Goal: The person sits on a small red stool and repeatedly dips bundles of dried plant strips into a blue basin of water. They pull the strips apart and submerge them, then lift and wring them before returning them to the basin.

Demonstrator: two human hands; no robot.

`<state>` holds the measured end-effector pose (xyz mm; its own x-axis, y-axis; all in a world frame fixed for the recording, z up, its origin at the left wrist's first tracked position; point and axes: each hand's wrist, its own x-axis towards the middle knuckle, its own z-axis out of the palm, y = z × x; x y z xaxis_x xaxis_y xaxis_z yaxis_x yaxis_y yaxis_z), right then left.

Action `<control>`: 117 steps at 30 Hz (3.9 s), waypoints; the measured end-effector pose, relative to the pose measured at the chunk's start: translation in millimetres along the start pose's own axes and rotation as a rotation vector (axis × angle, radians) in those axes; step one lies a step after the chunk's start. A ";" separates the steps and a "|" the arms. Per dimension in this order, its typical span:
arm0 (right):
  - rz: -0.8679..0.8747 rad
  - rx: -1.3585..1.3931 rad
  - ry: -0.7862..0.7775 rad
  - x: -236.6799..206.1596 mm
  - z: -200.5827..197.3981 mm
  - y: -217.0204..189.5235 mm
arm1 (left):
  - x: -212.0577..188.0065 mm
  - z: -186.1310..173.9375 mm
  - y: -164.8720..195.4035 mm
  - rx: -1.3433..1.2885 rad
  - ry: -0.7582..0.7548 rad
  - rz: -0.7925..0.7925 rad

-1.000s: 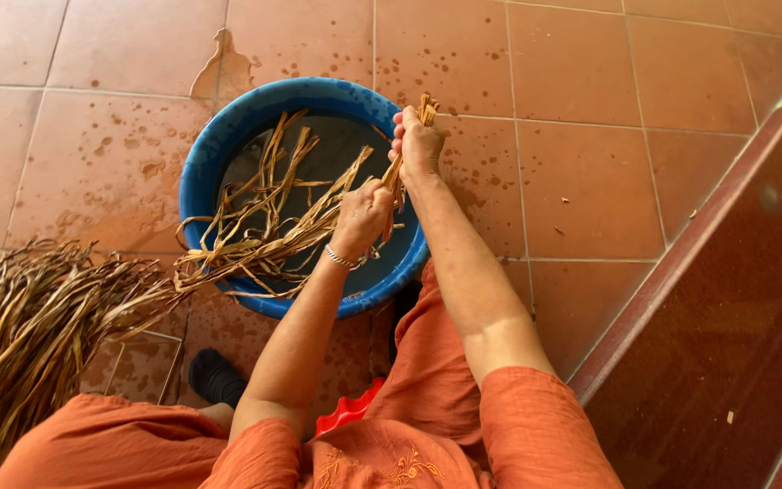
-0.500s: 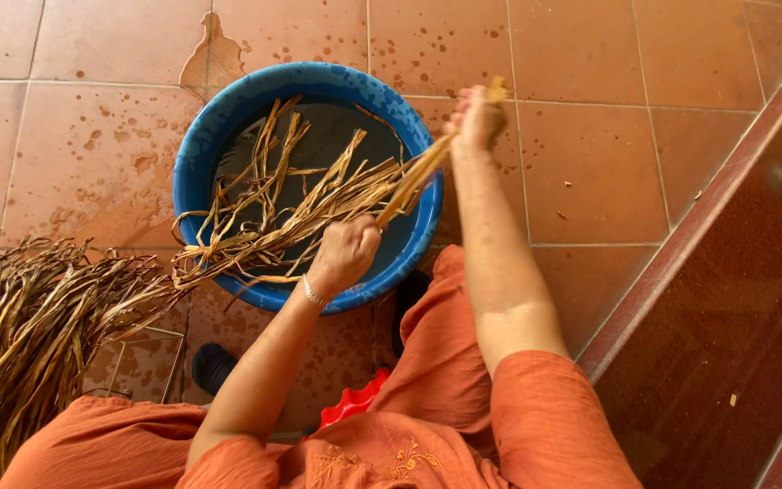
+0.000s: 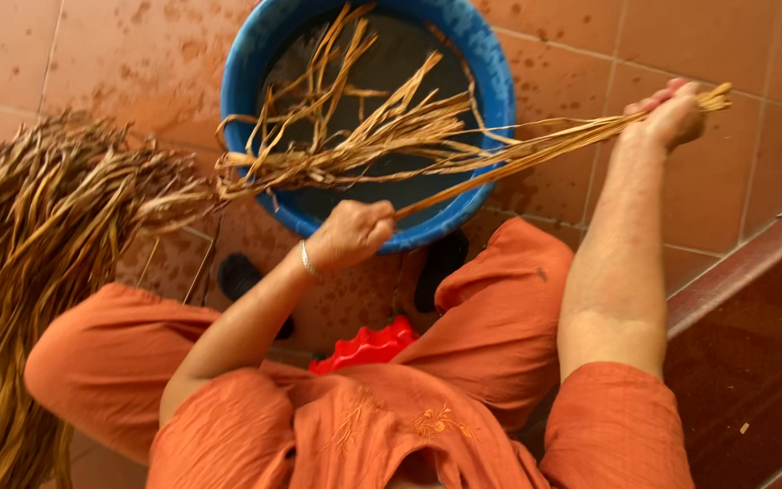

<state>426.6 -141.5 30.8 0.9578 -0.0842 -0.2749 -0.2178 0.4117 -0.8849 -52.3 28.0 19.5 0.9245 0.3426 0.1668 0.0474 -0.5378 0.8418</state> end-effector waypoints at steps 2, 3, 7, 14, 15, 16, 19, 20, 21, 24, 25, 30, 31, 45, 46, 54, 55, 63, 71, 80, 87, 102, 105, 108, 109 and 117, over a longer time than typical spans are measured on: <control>-0.057 -0.048 0.096 10.2 -6.3 1.3 | -2.1 -6.9 -28.9 0.052 -0.001 -0.067; -0.089 -0.066 0.142 12.6 -6.5 1.8 | -5.6 -15.2 -45.1 0.090 -0.016 -0.118; -0.107 -0.050 0.058 13.4 -3.9 2.9 | -12.1 -8.9 -97.7 0.087 0.029 -0.257; -0.306 -0.412 -0.584 -59.4 30.4 37.5 | 15.9 16.0 -134.6 0.621 -0.270 -0.405; -0.286 -0.411 -0.653 -72.0 33.2 47.1 | 25.3 17.5 -135.2 0.541 -0.299 -0.492; -0.268 -0.408 -0.721 -82.2 35.9 54.8 | 34.0 16.4 -136.7 0.494 -0.215 -0.517; -0.175 -0.410 -0.812 -102.0 44.2 73.3 | 65.1 12.3 -144.0 0.449 0.022 -0.431; -0.136 -0.413 -0.824 -106.6 46.2 79.1 | 73.2 13.6 -146.1 0.448 0.098 -0.376; -0.126 -0.434 -0.873 -110.4 47.8 84.3 | 80.3 17.2 -147.5 0.466 0.116 -0.306; -0.038 -0.499 -0.938 -119.6 52.0 98.2 | 96.4 31.5 -149.9 0.527 0.180 -0.185; 0.032 -0.523 -0.904 -121.5 53.2 101.2 | 98.8 38.0 -150.0 0.553 0.206 -0.207; 0.047 -0.627 -0.827 -122.8 58.4 97.8 | 83.6 62.4 -147.6 0.669 -0.154 -0.394; -0.022 -0.622 -0.825 -121.5 59.0 93.4 | 78.2 65.5 -147.3 0.644 -0.305 -0.406; 0.016 -0.517 -0.895 -149.0 61.9 72.8 | 143.8 37.2 -177.7 0.575 0.420 -0.263; -0.020 -0.509 -0.910 -153.1 62.6 71.8 | 150.1 37.7 -175.2 0.509 0.269 -0.527; 0.132 -0.654 -0.885 -165.2 55.3 78.4 | 151.3 42.0 -147.2 0.479 0.117 -0.680; 0.128 -0.640 -0.892 -163.0 53.1 80.4 | 149.9 39.3 -144.2 0.489 0.194 -0.584; 0.310 -0.742 -0.933 -172.8 49.6 99.5 | 120.5 33.5 -70.7 -0.529 0.542 -0.284; 0.319 -0.362 -1.042 -215.5 61.7 83.6 | 45.5 40.5 -5.9 -0.700 0.310 -0.368; -0.105 -0.498 -0.946 -267.9 57.8 85.4 | 35.2 18.1 17.5 -0.800 0.171 -0.369; -0.012 -0.532 -1.021 -305.3 45.7 84.0 | 45.3 8.4 18.6 -0.864 0.360 -0.174; 0.255 -0.069 -1.051 -285.6 58.6 55.2 | 83.5 10.2 62.5 -0.766 0.382 -0.251; 0.323 -0.142 -1.067 -282.7 58.3 49.1 | 91.1 12.1 65.6 -0.835 0.395 -0.228; 0.060 -0.373 -1.001 -284.5 58.6 45.3 | 94.5 11.7 63.7 -0.562 0.466 -0.118; 0.057 -0.324 -1.029 -286.3 58.5 44.7 | 94.8 11.7 62.7 -0.382 0.475 -0.028; 0.233 -0.230 -1.096 -289.5 58.8 46.1 | 94.2 3.3 76.4 -0.097 0.478 -0.046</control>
<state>150.4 -44.8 91.7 0.5138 0.8554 -0.0651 -0.3323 0.1285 -0.9344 39.7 16.6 97.9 0.6441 0.6918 0.3265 0.0271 -0.4472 0.8940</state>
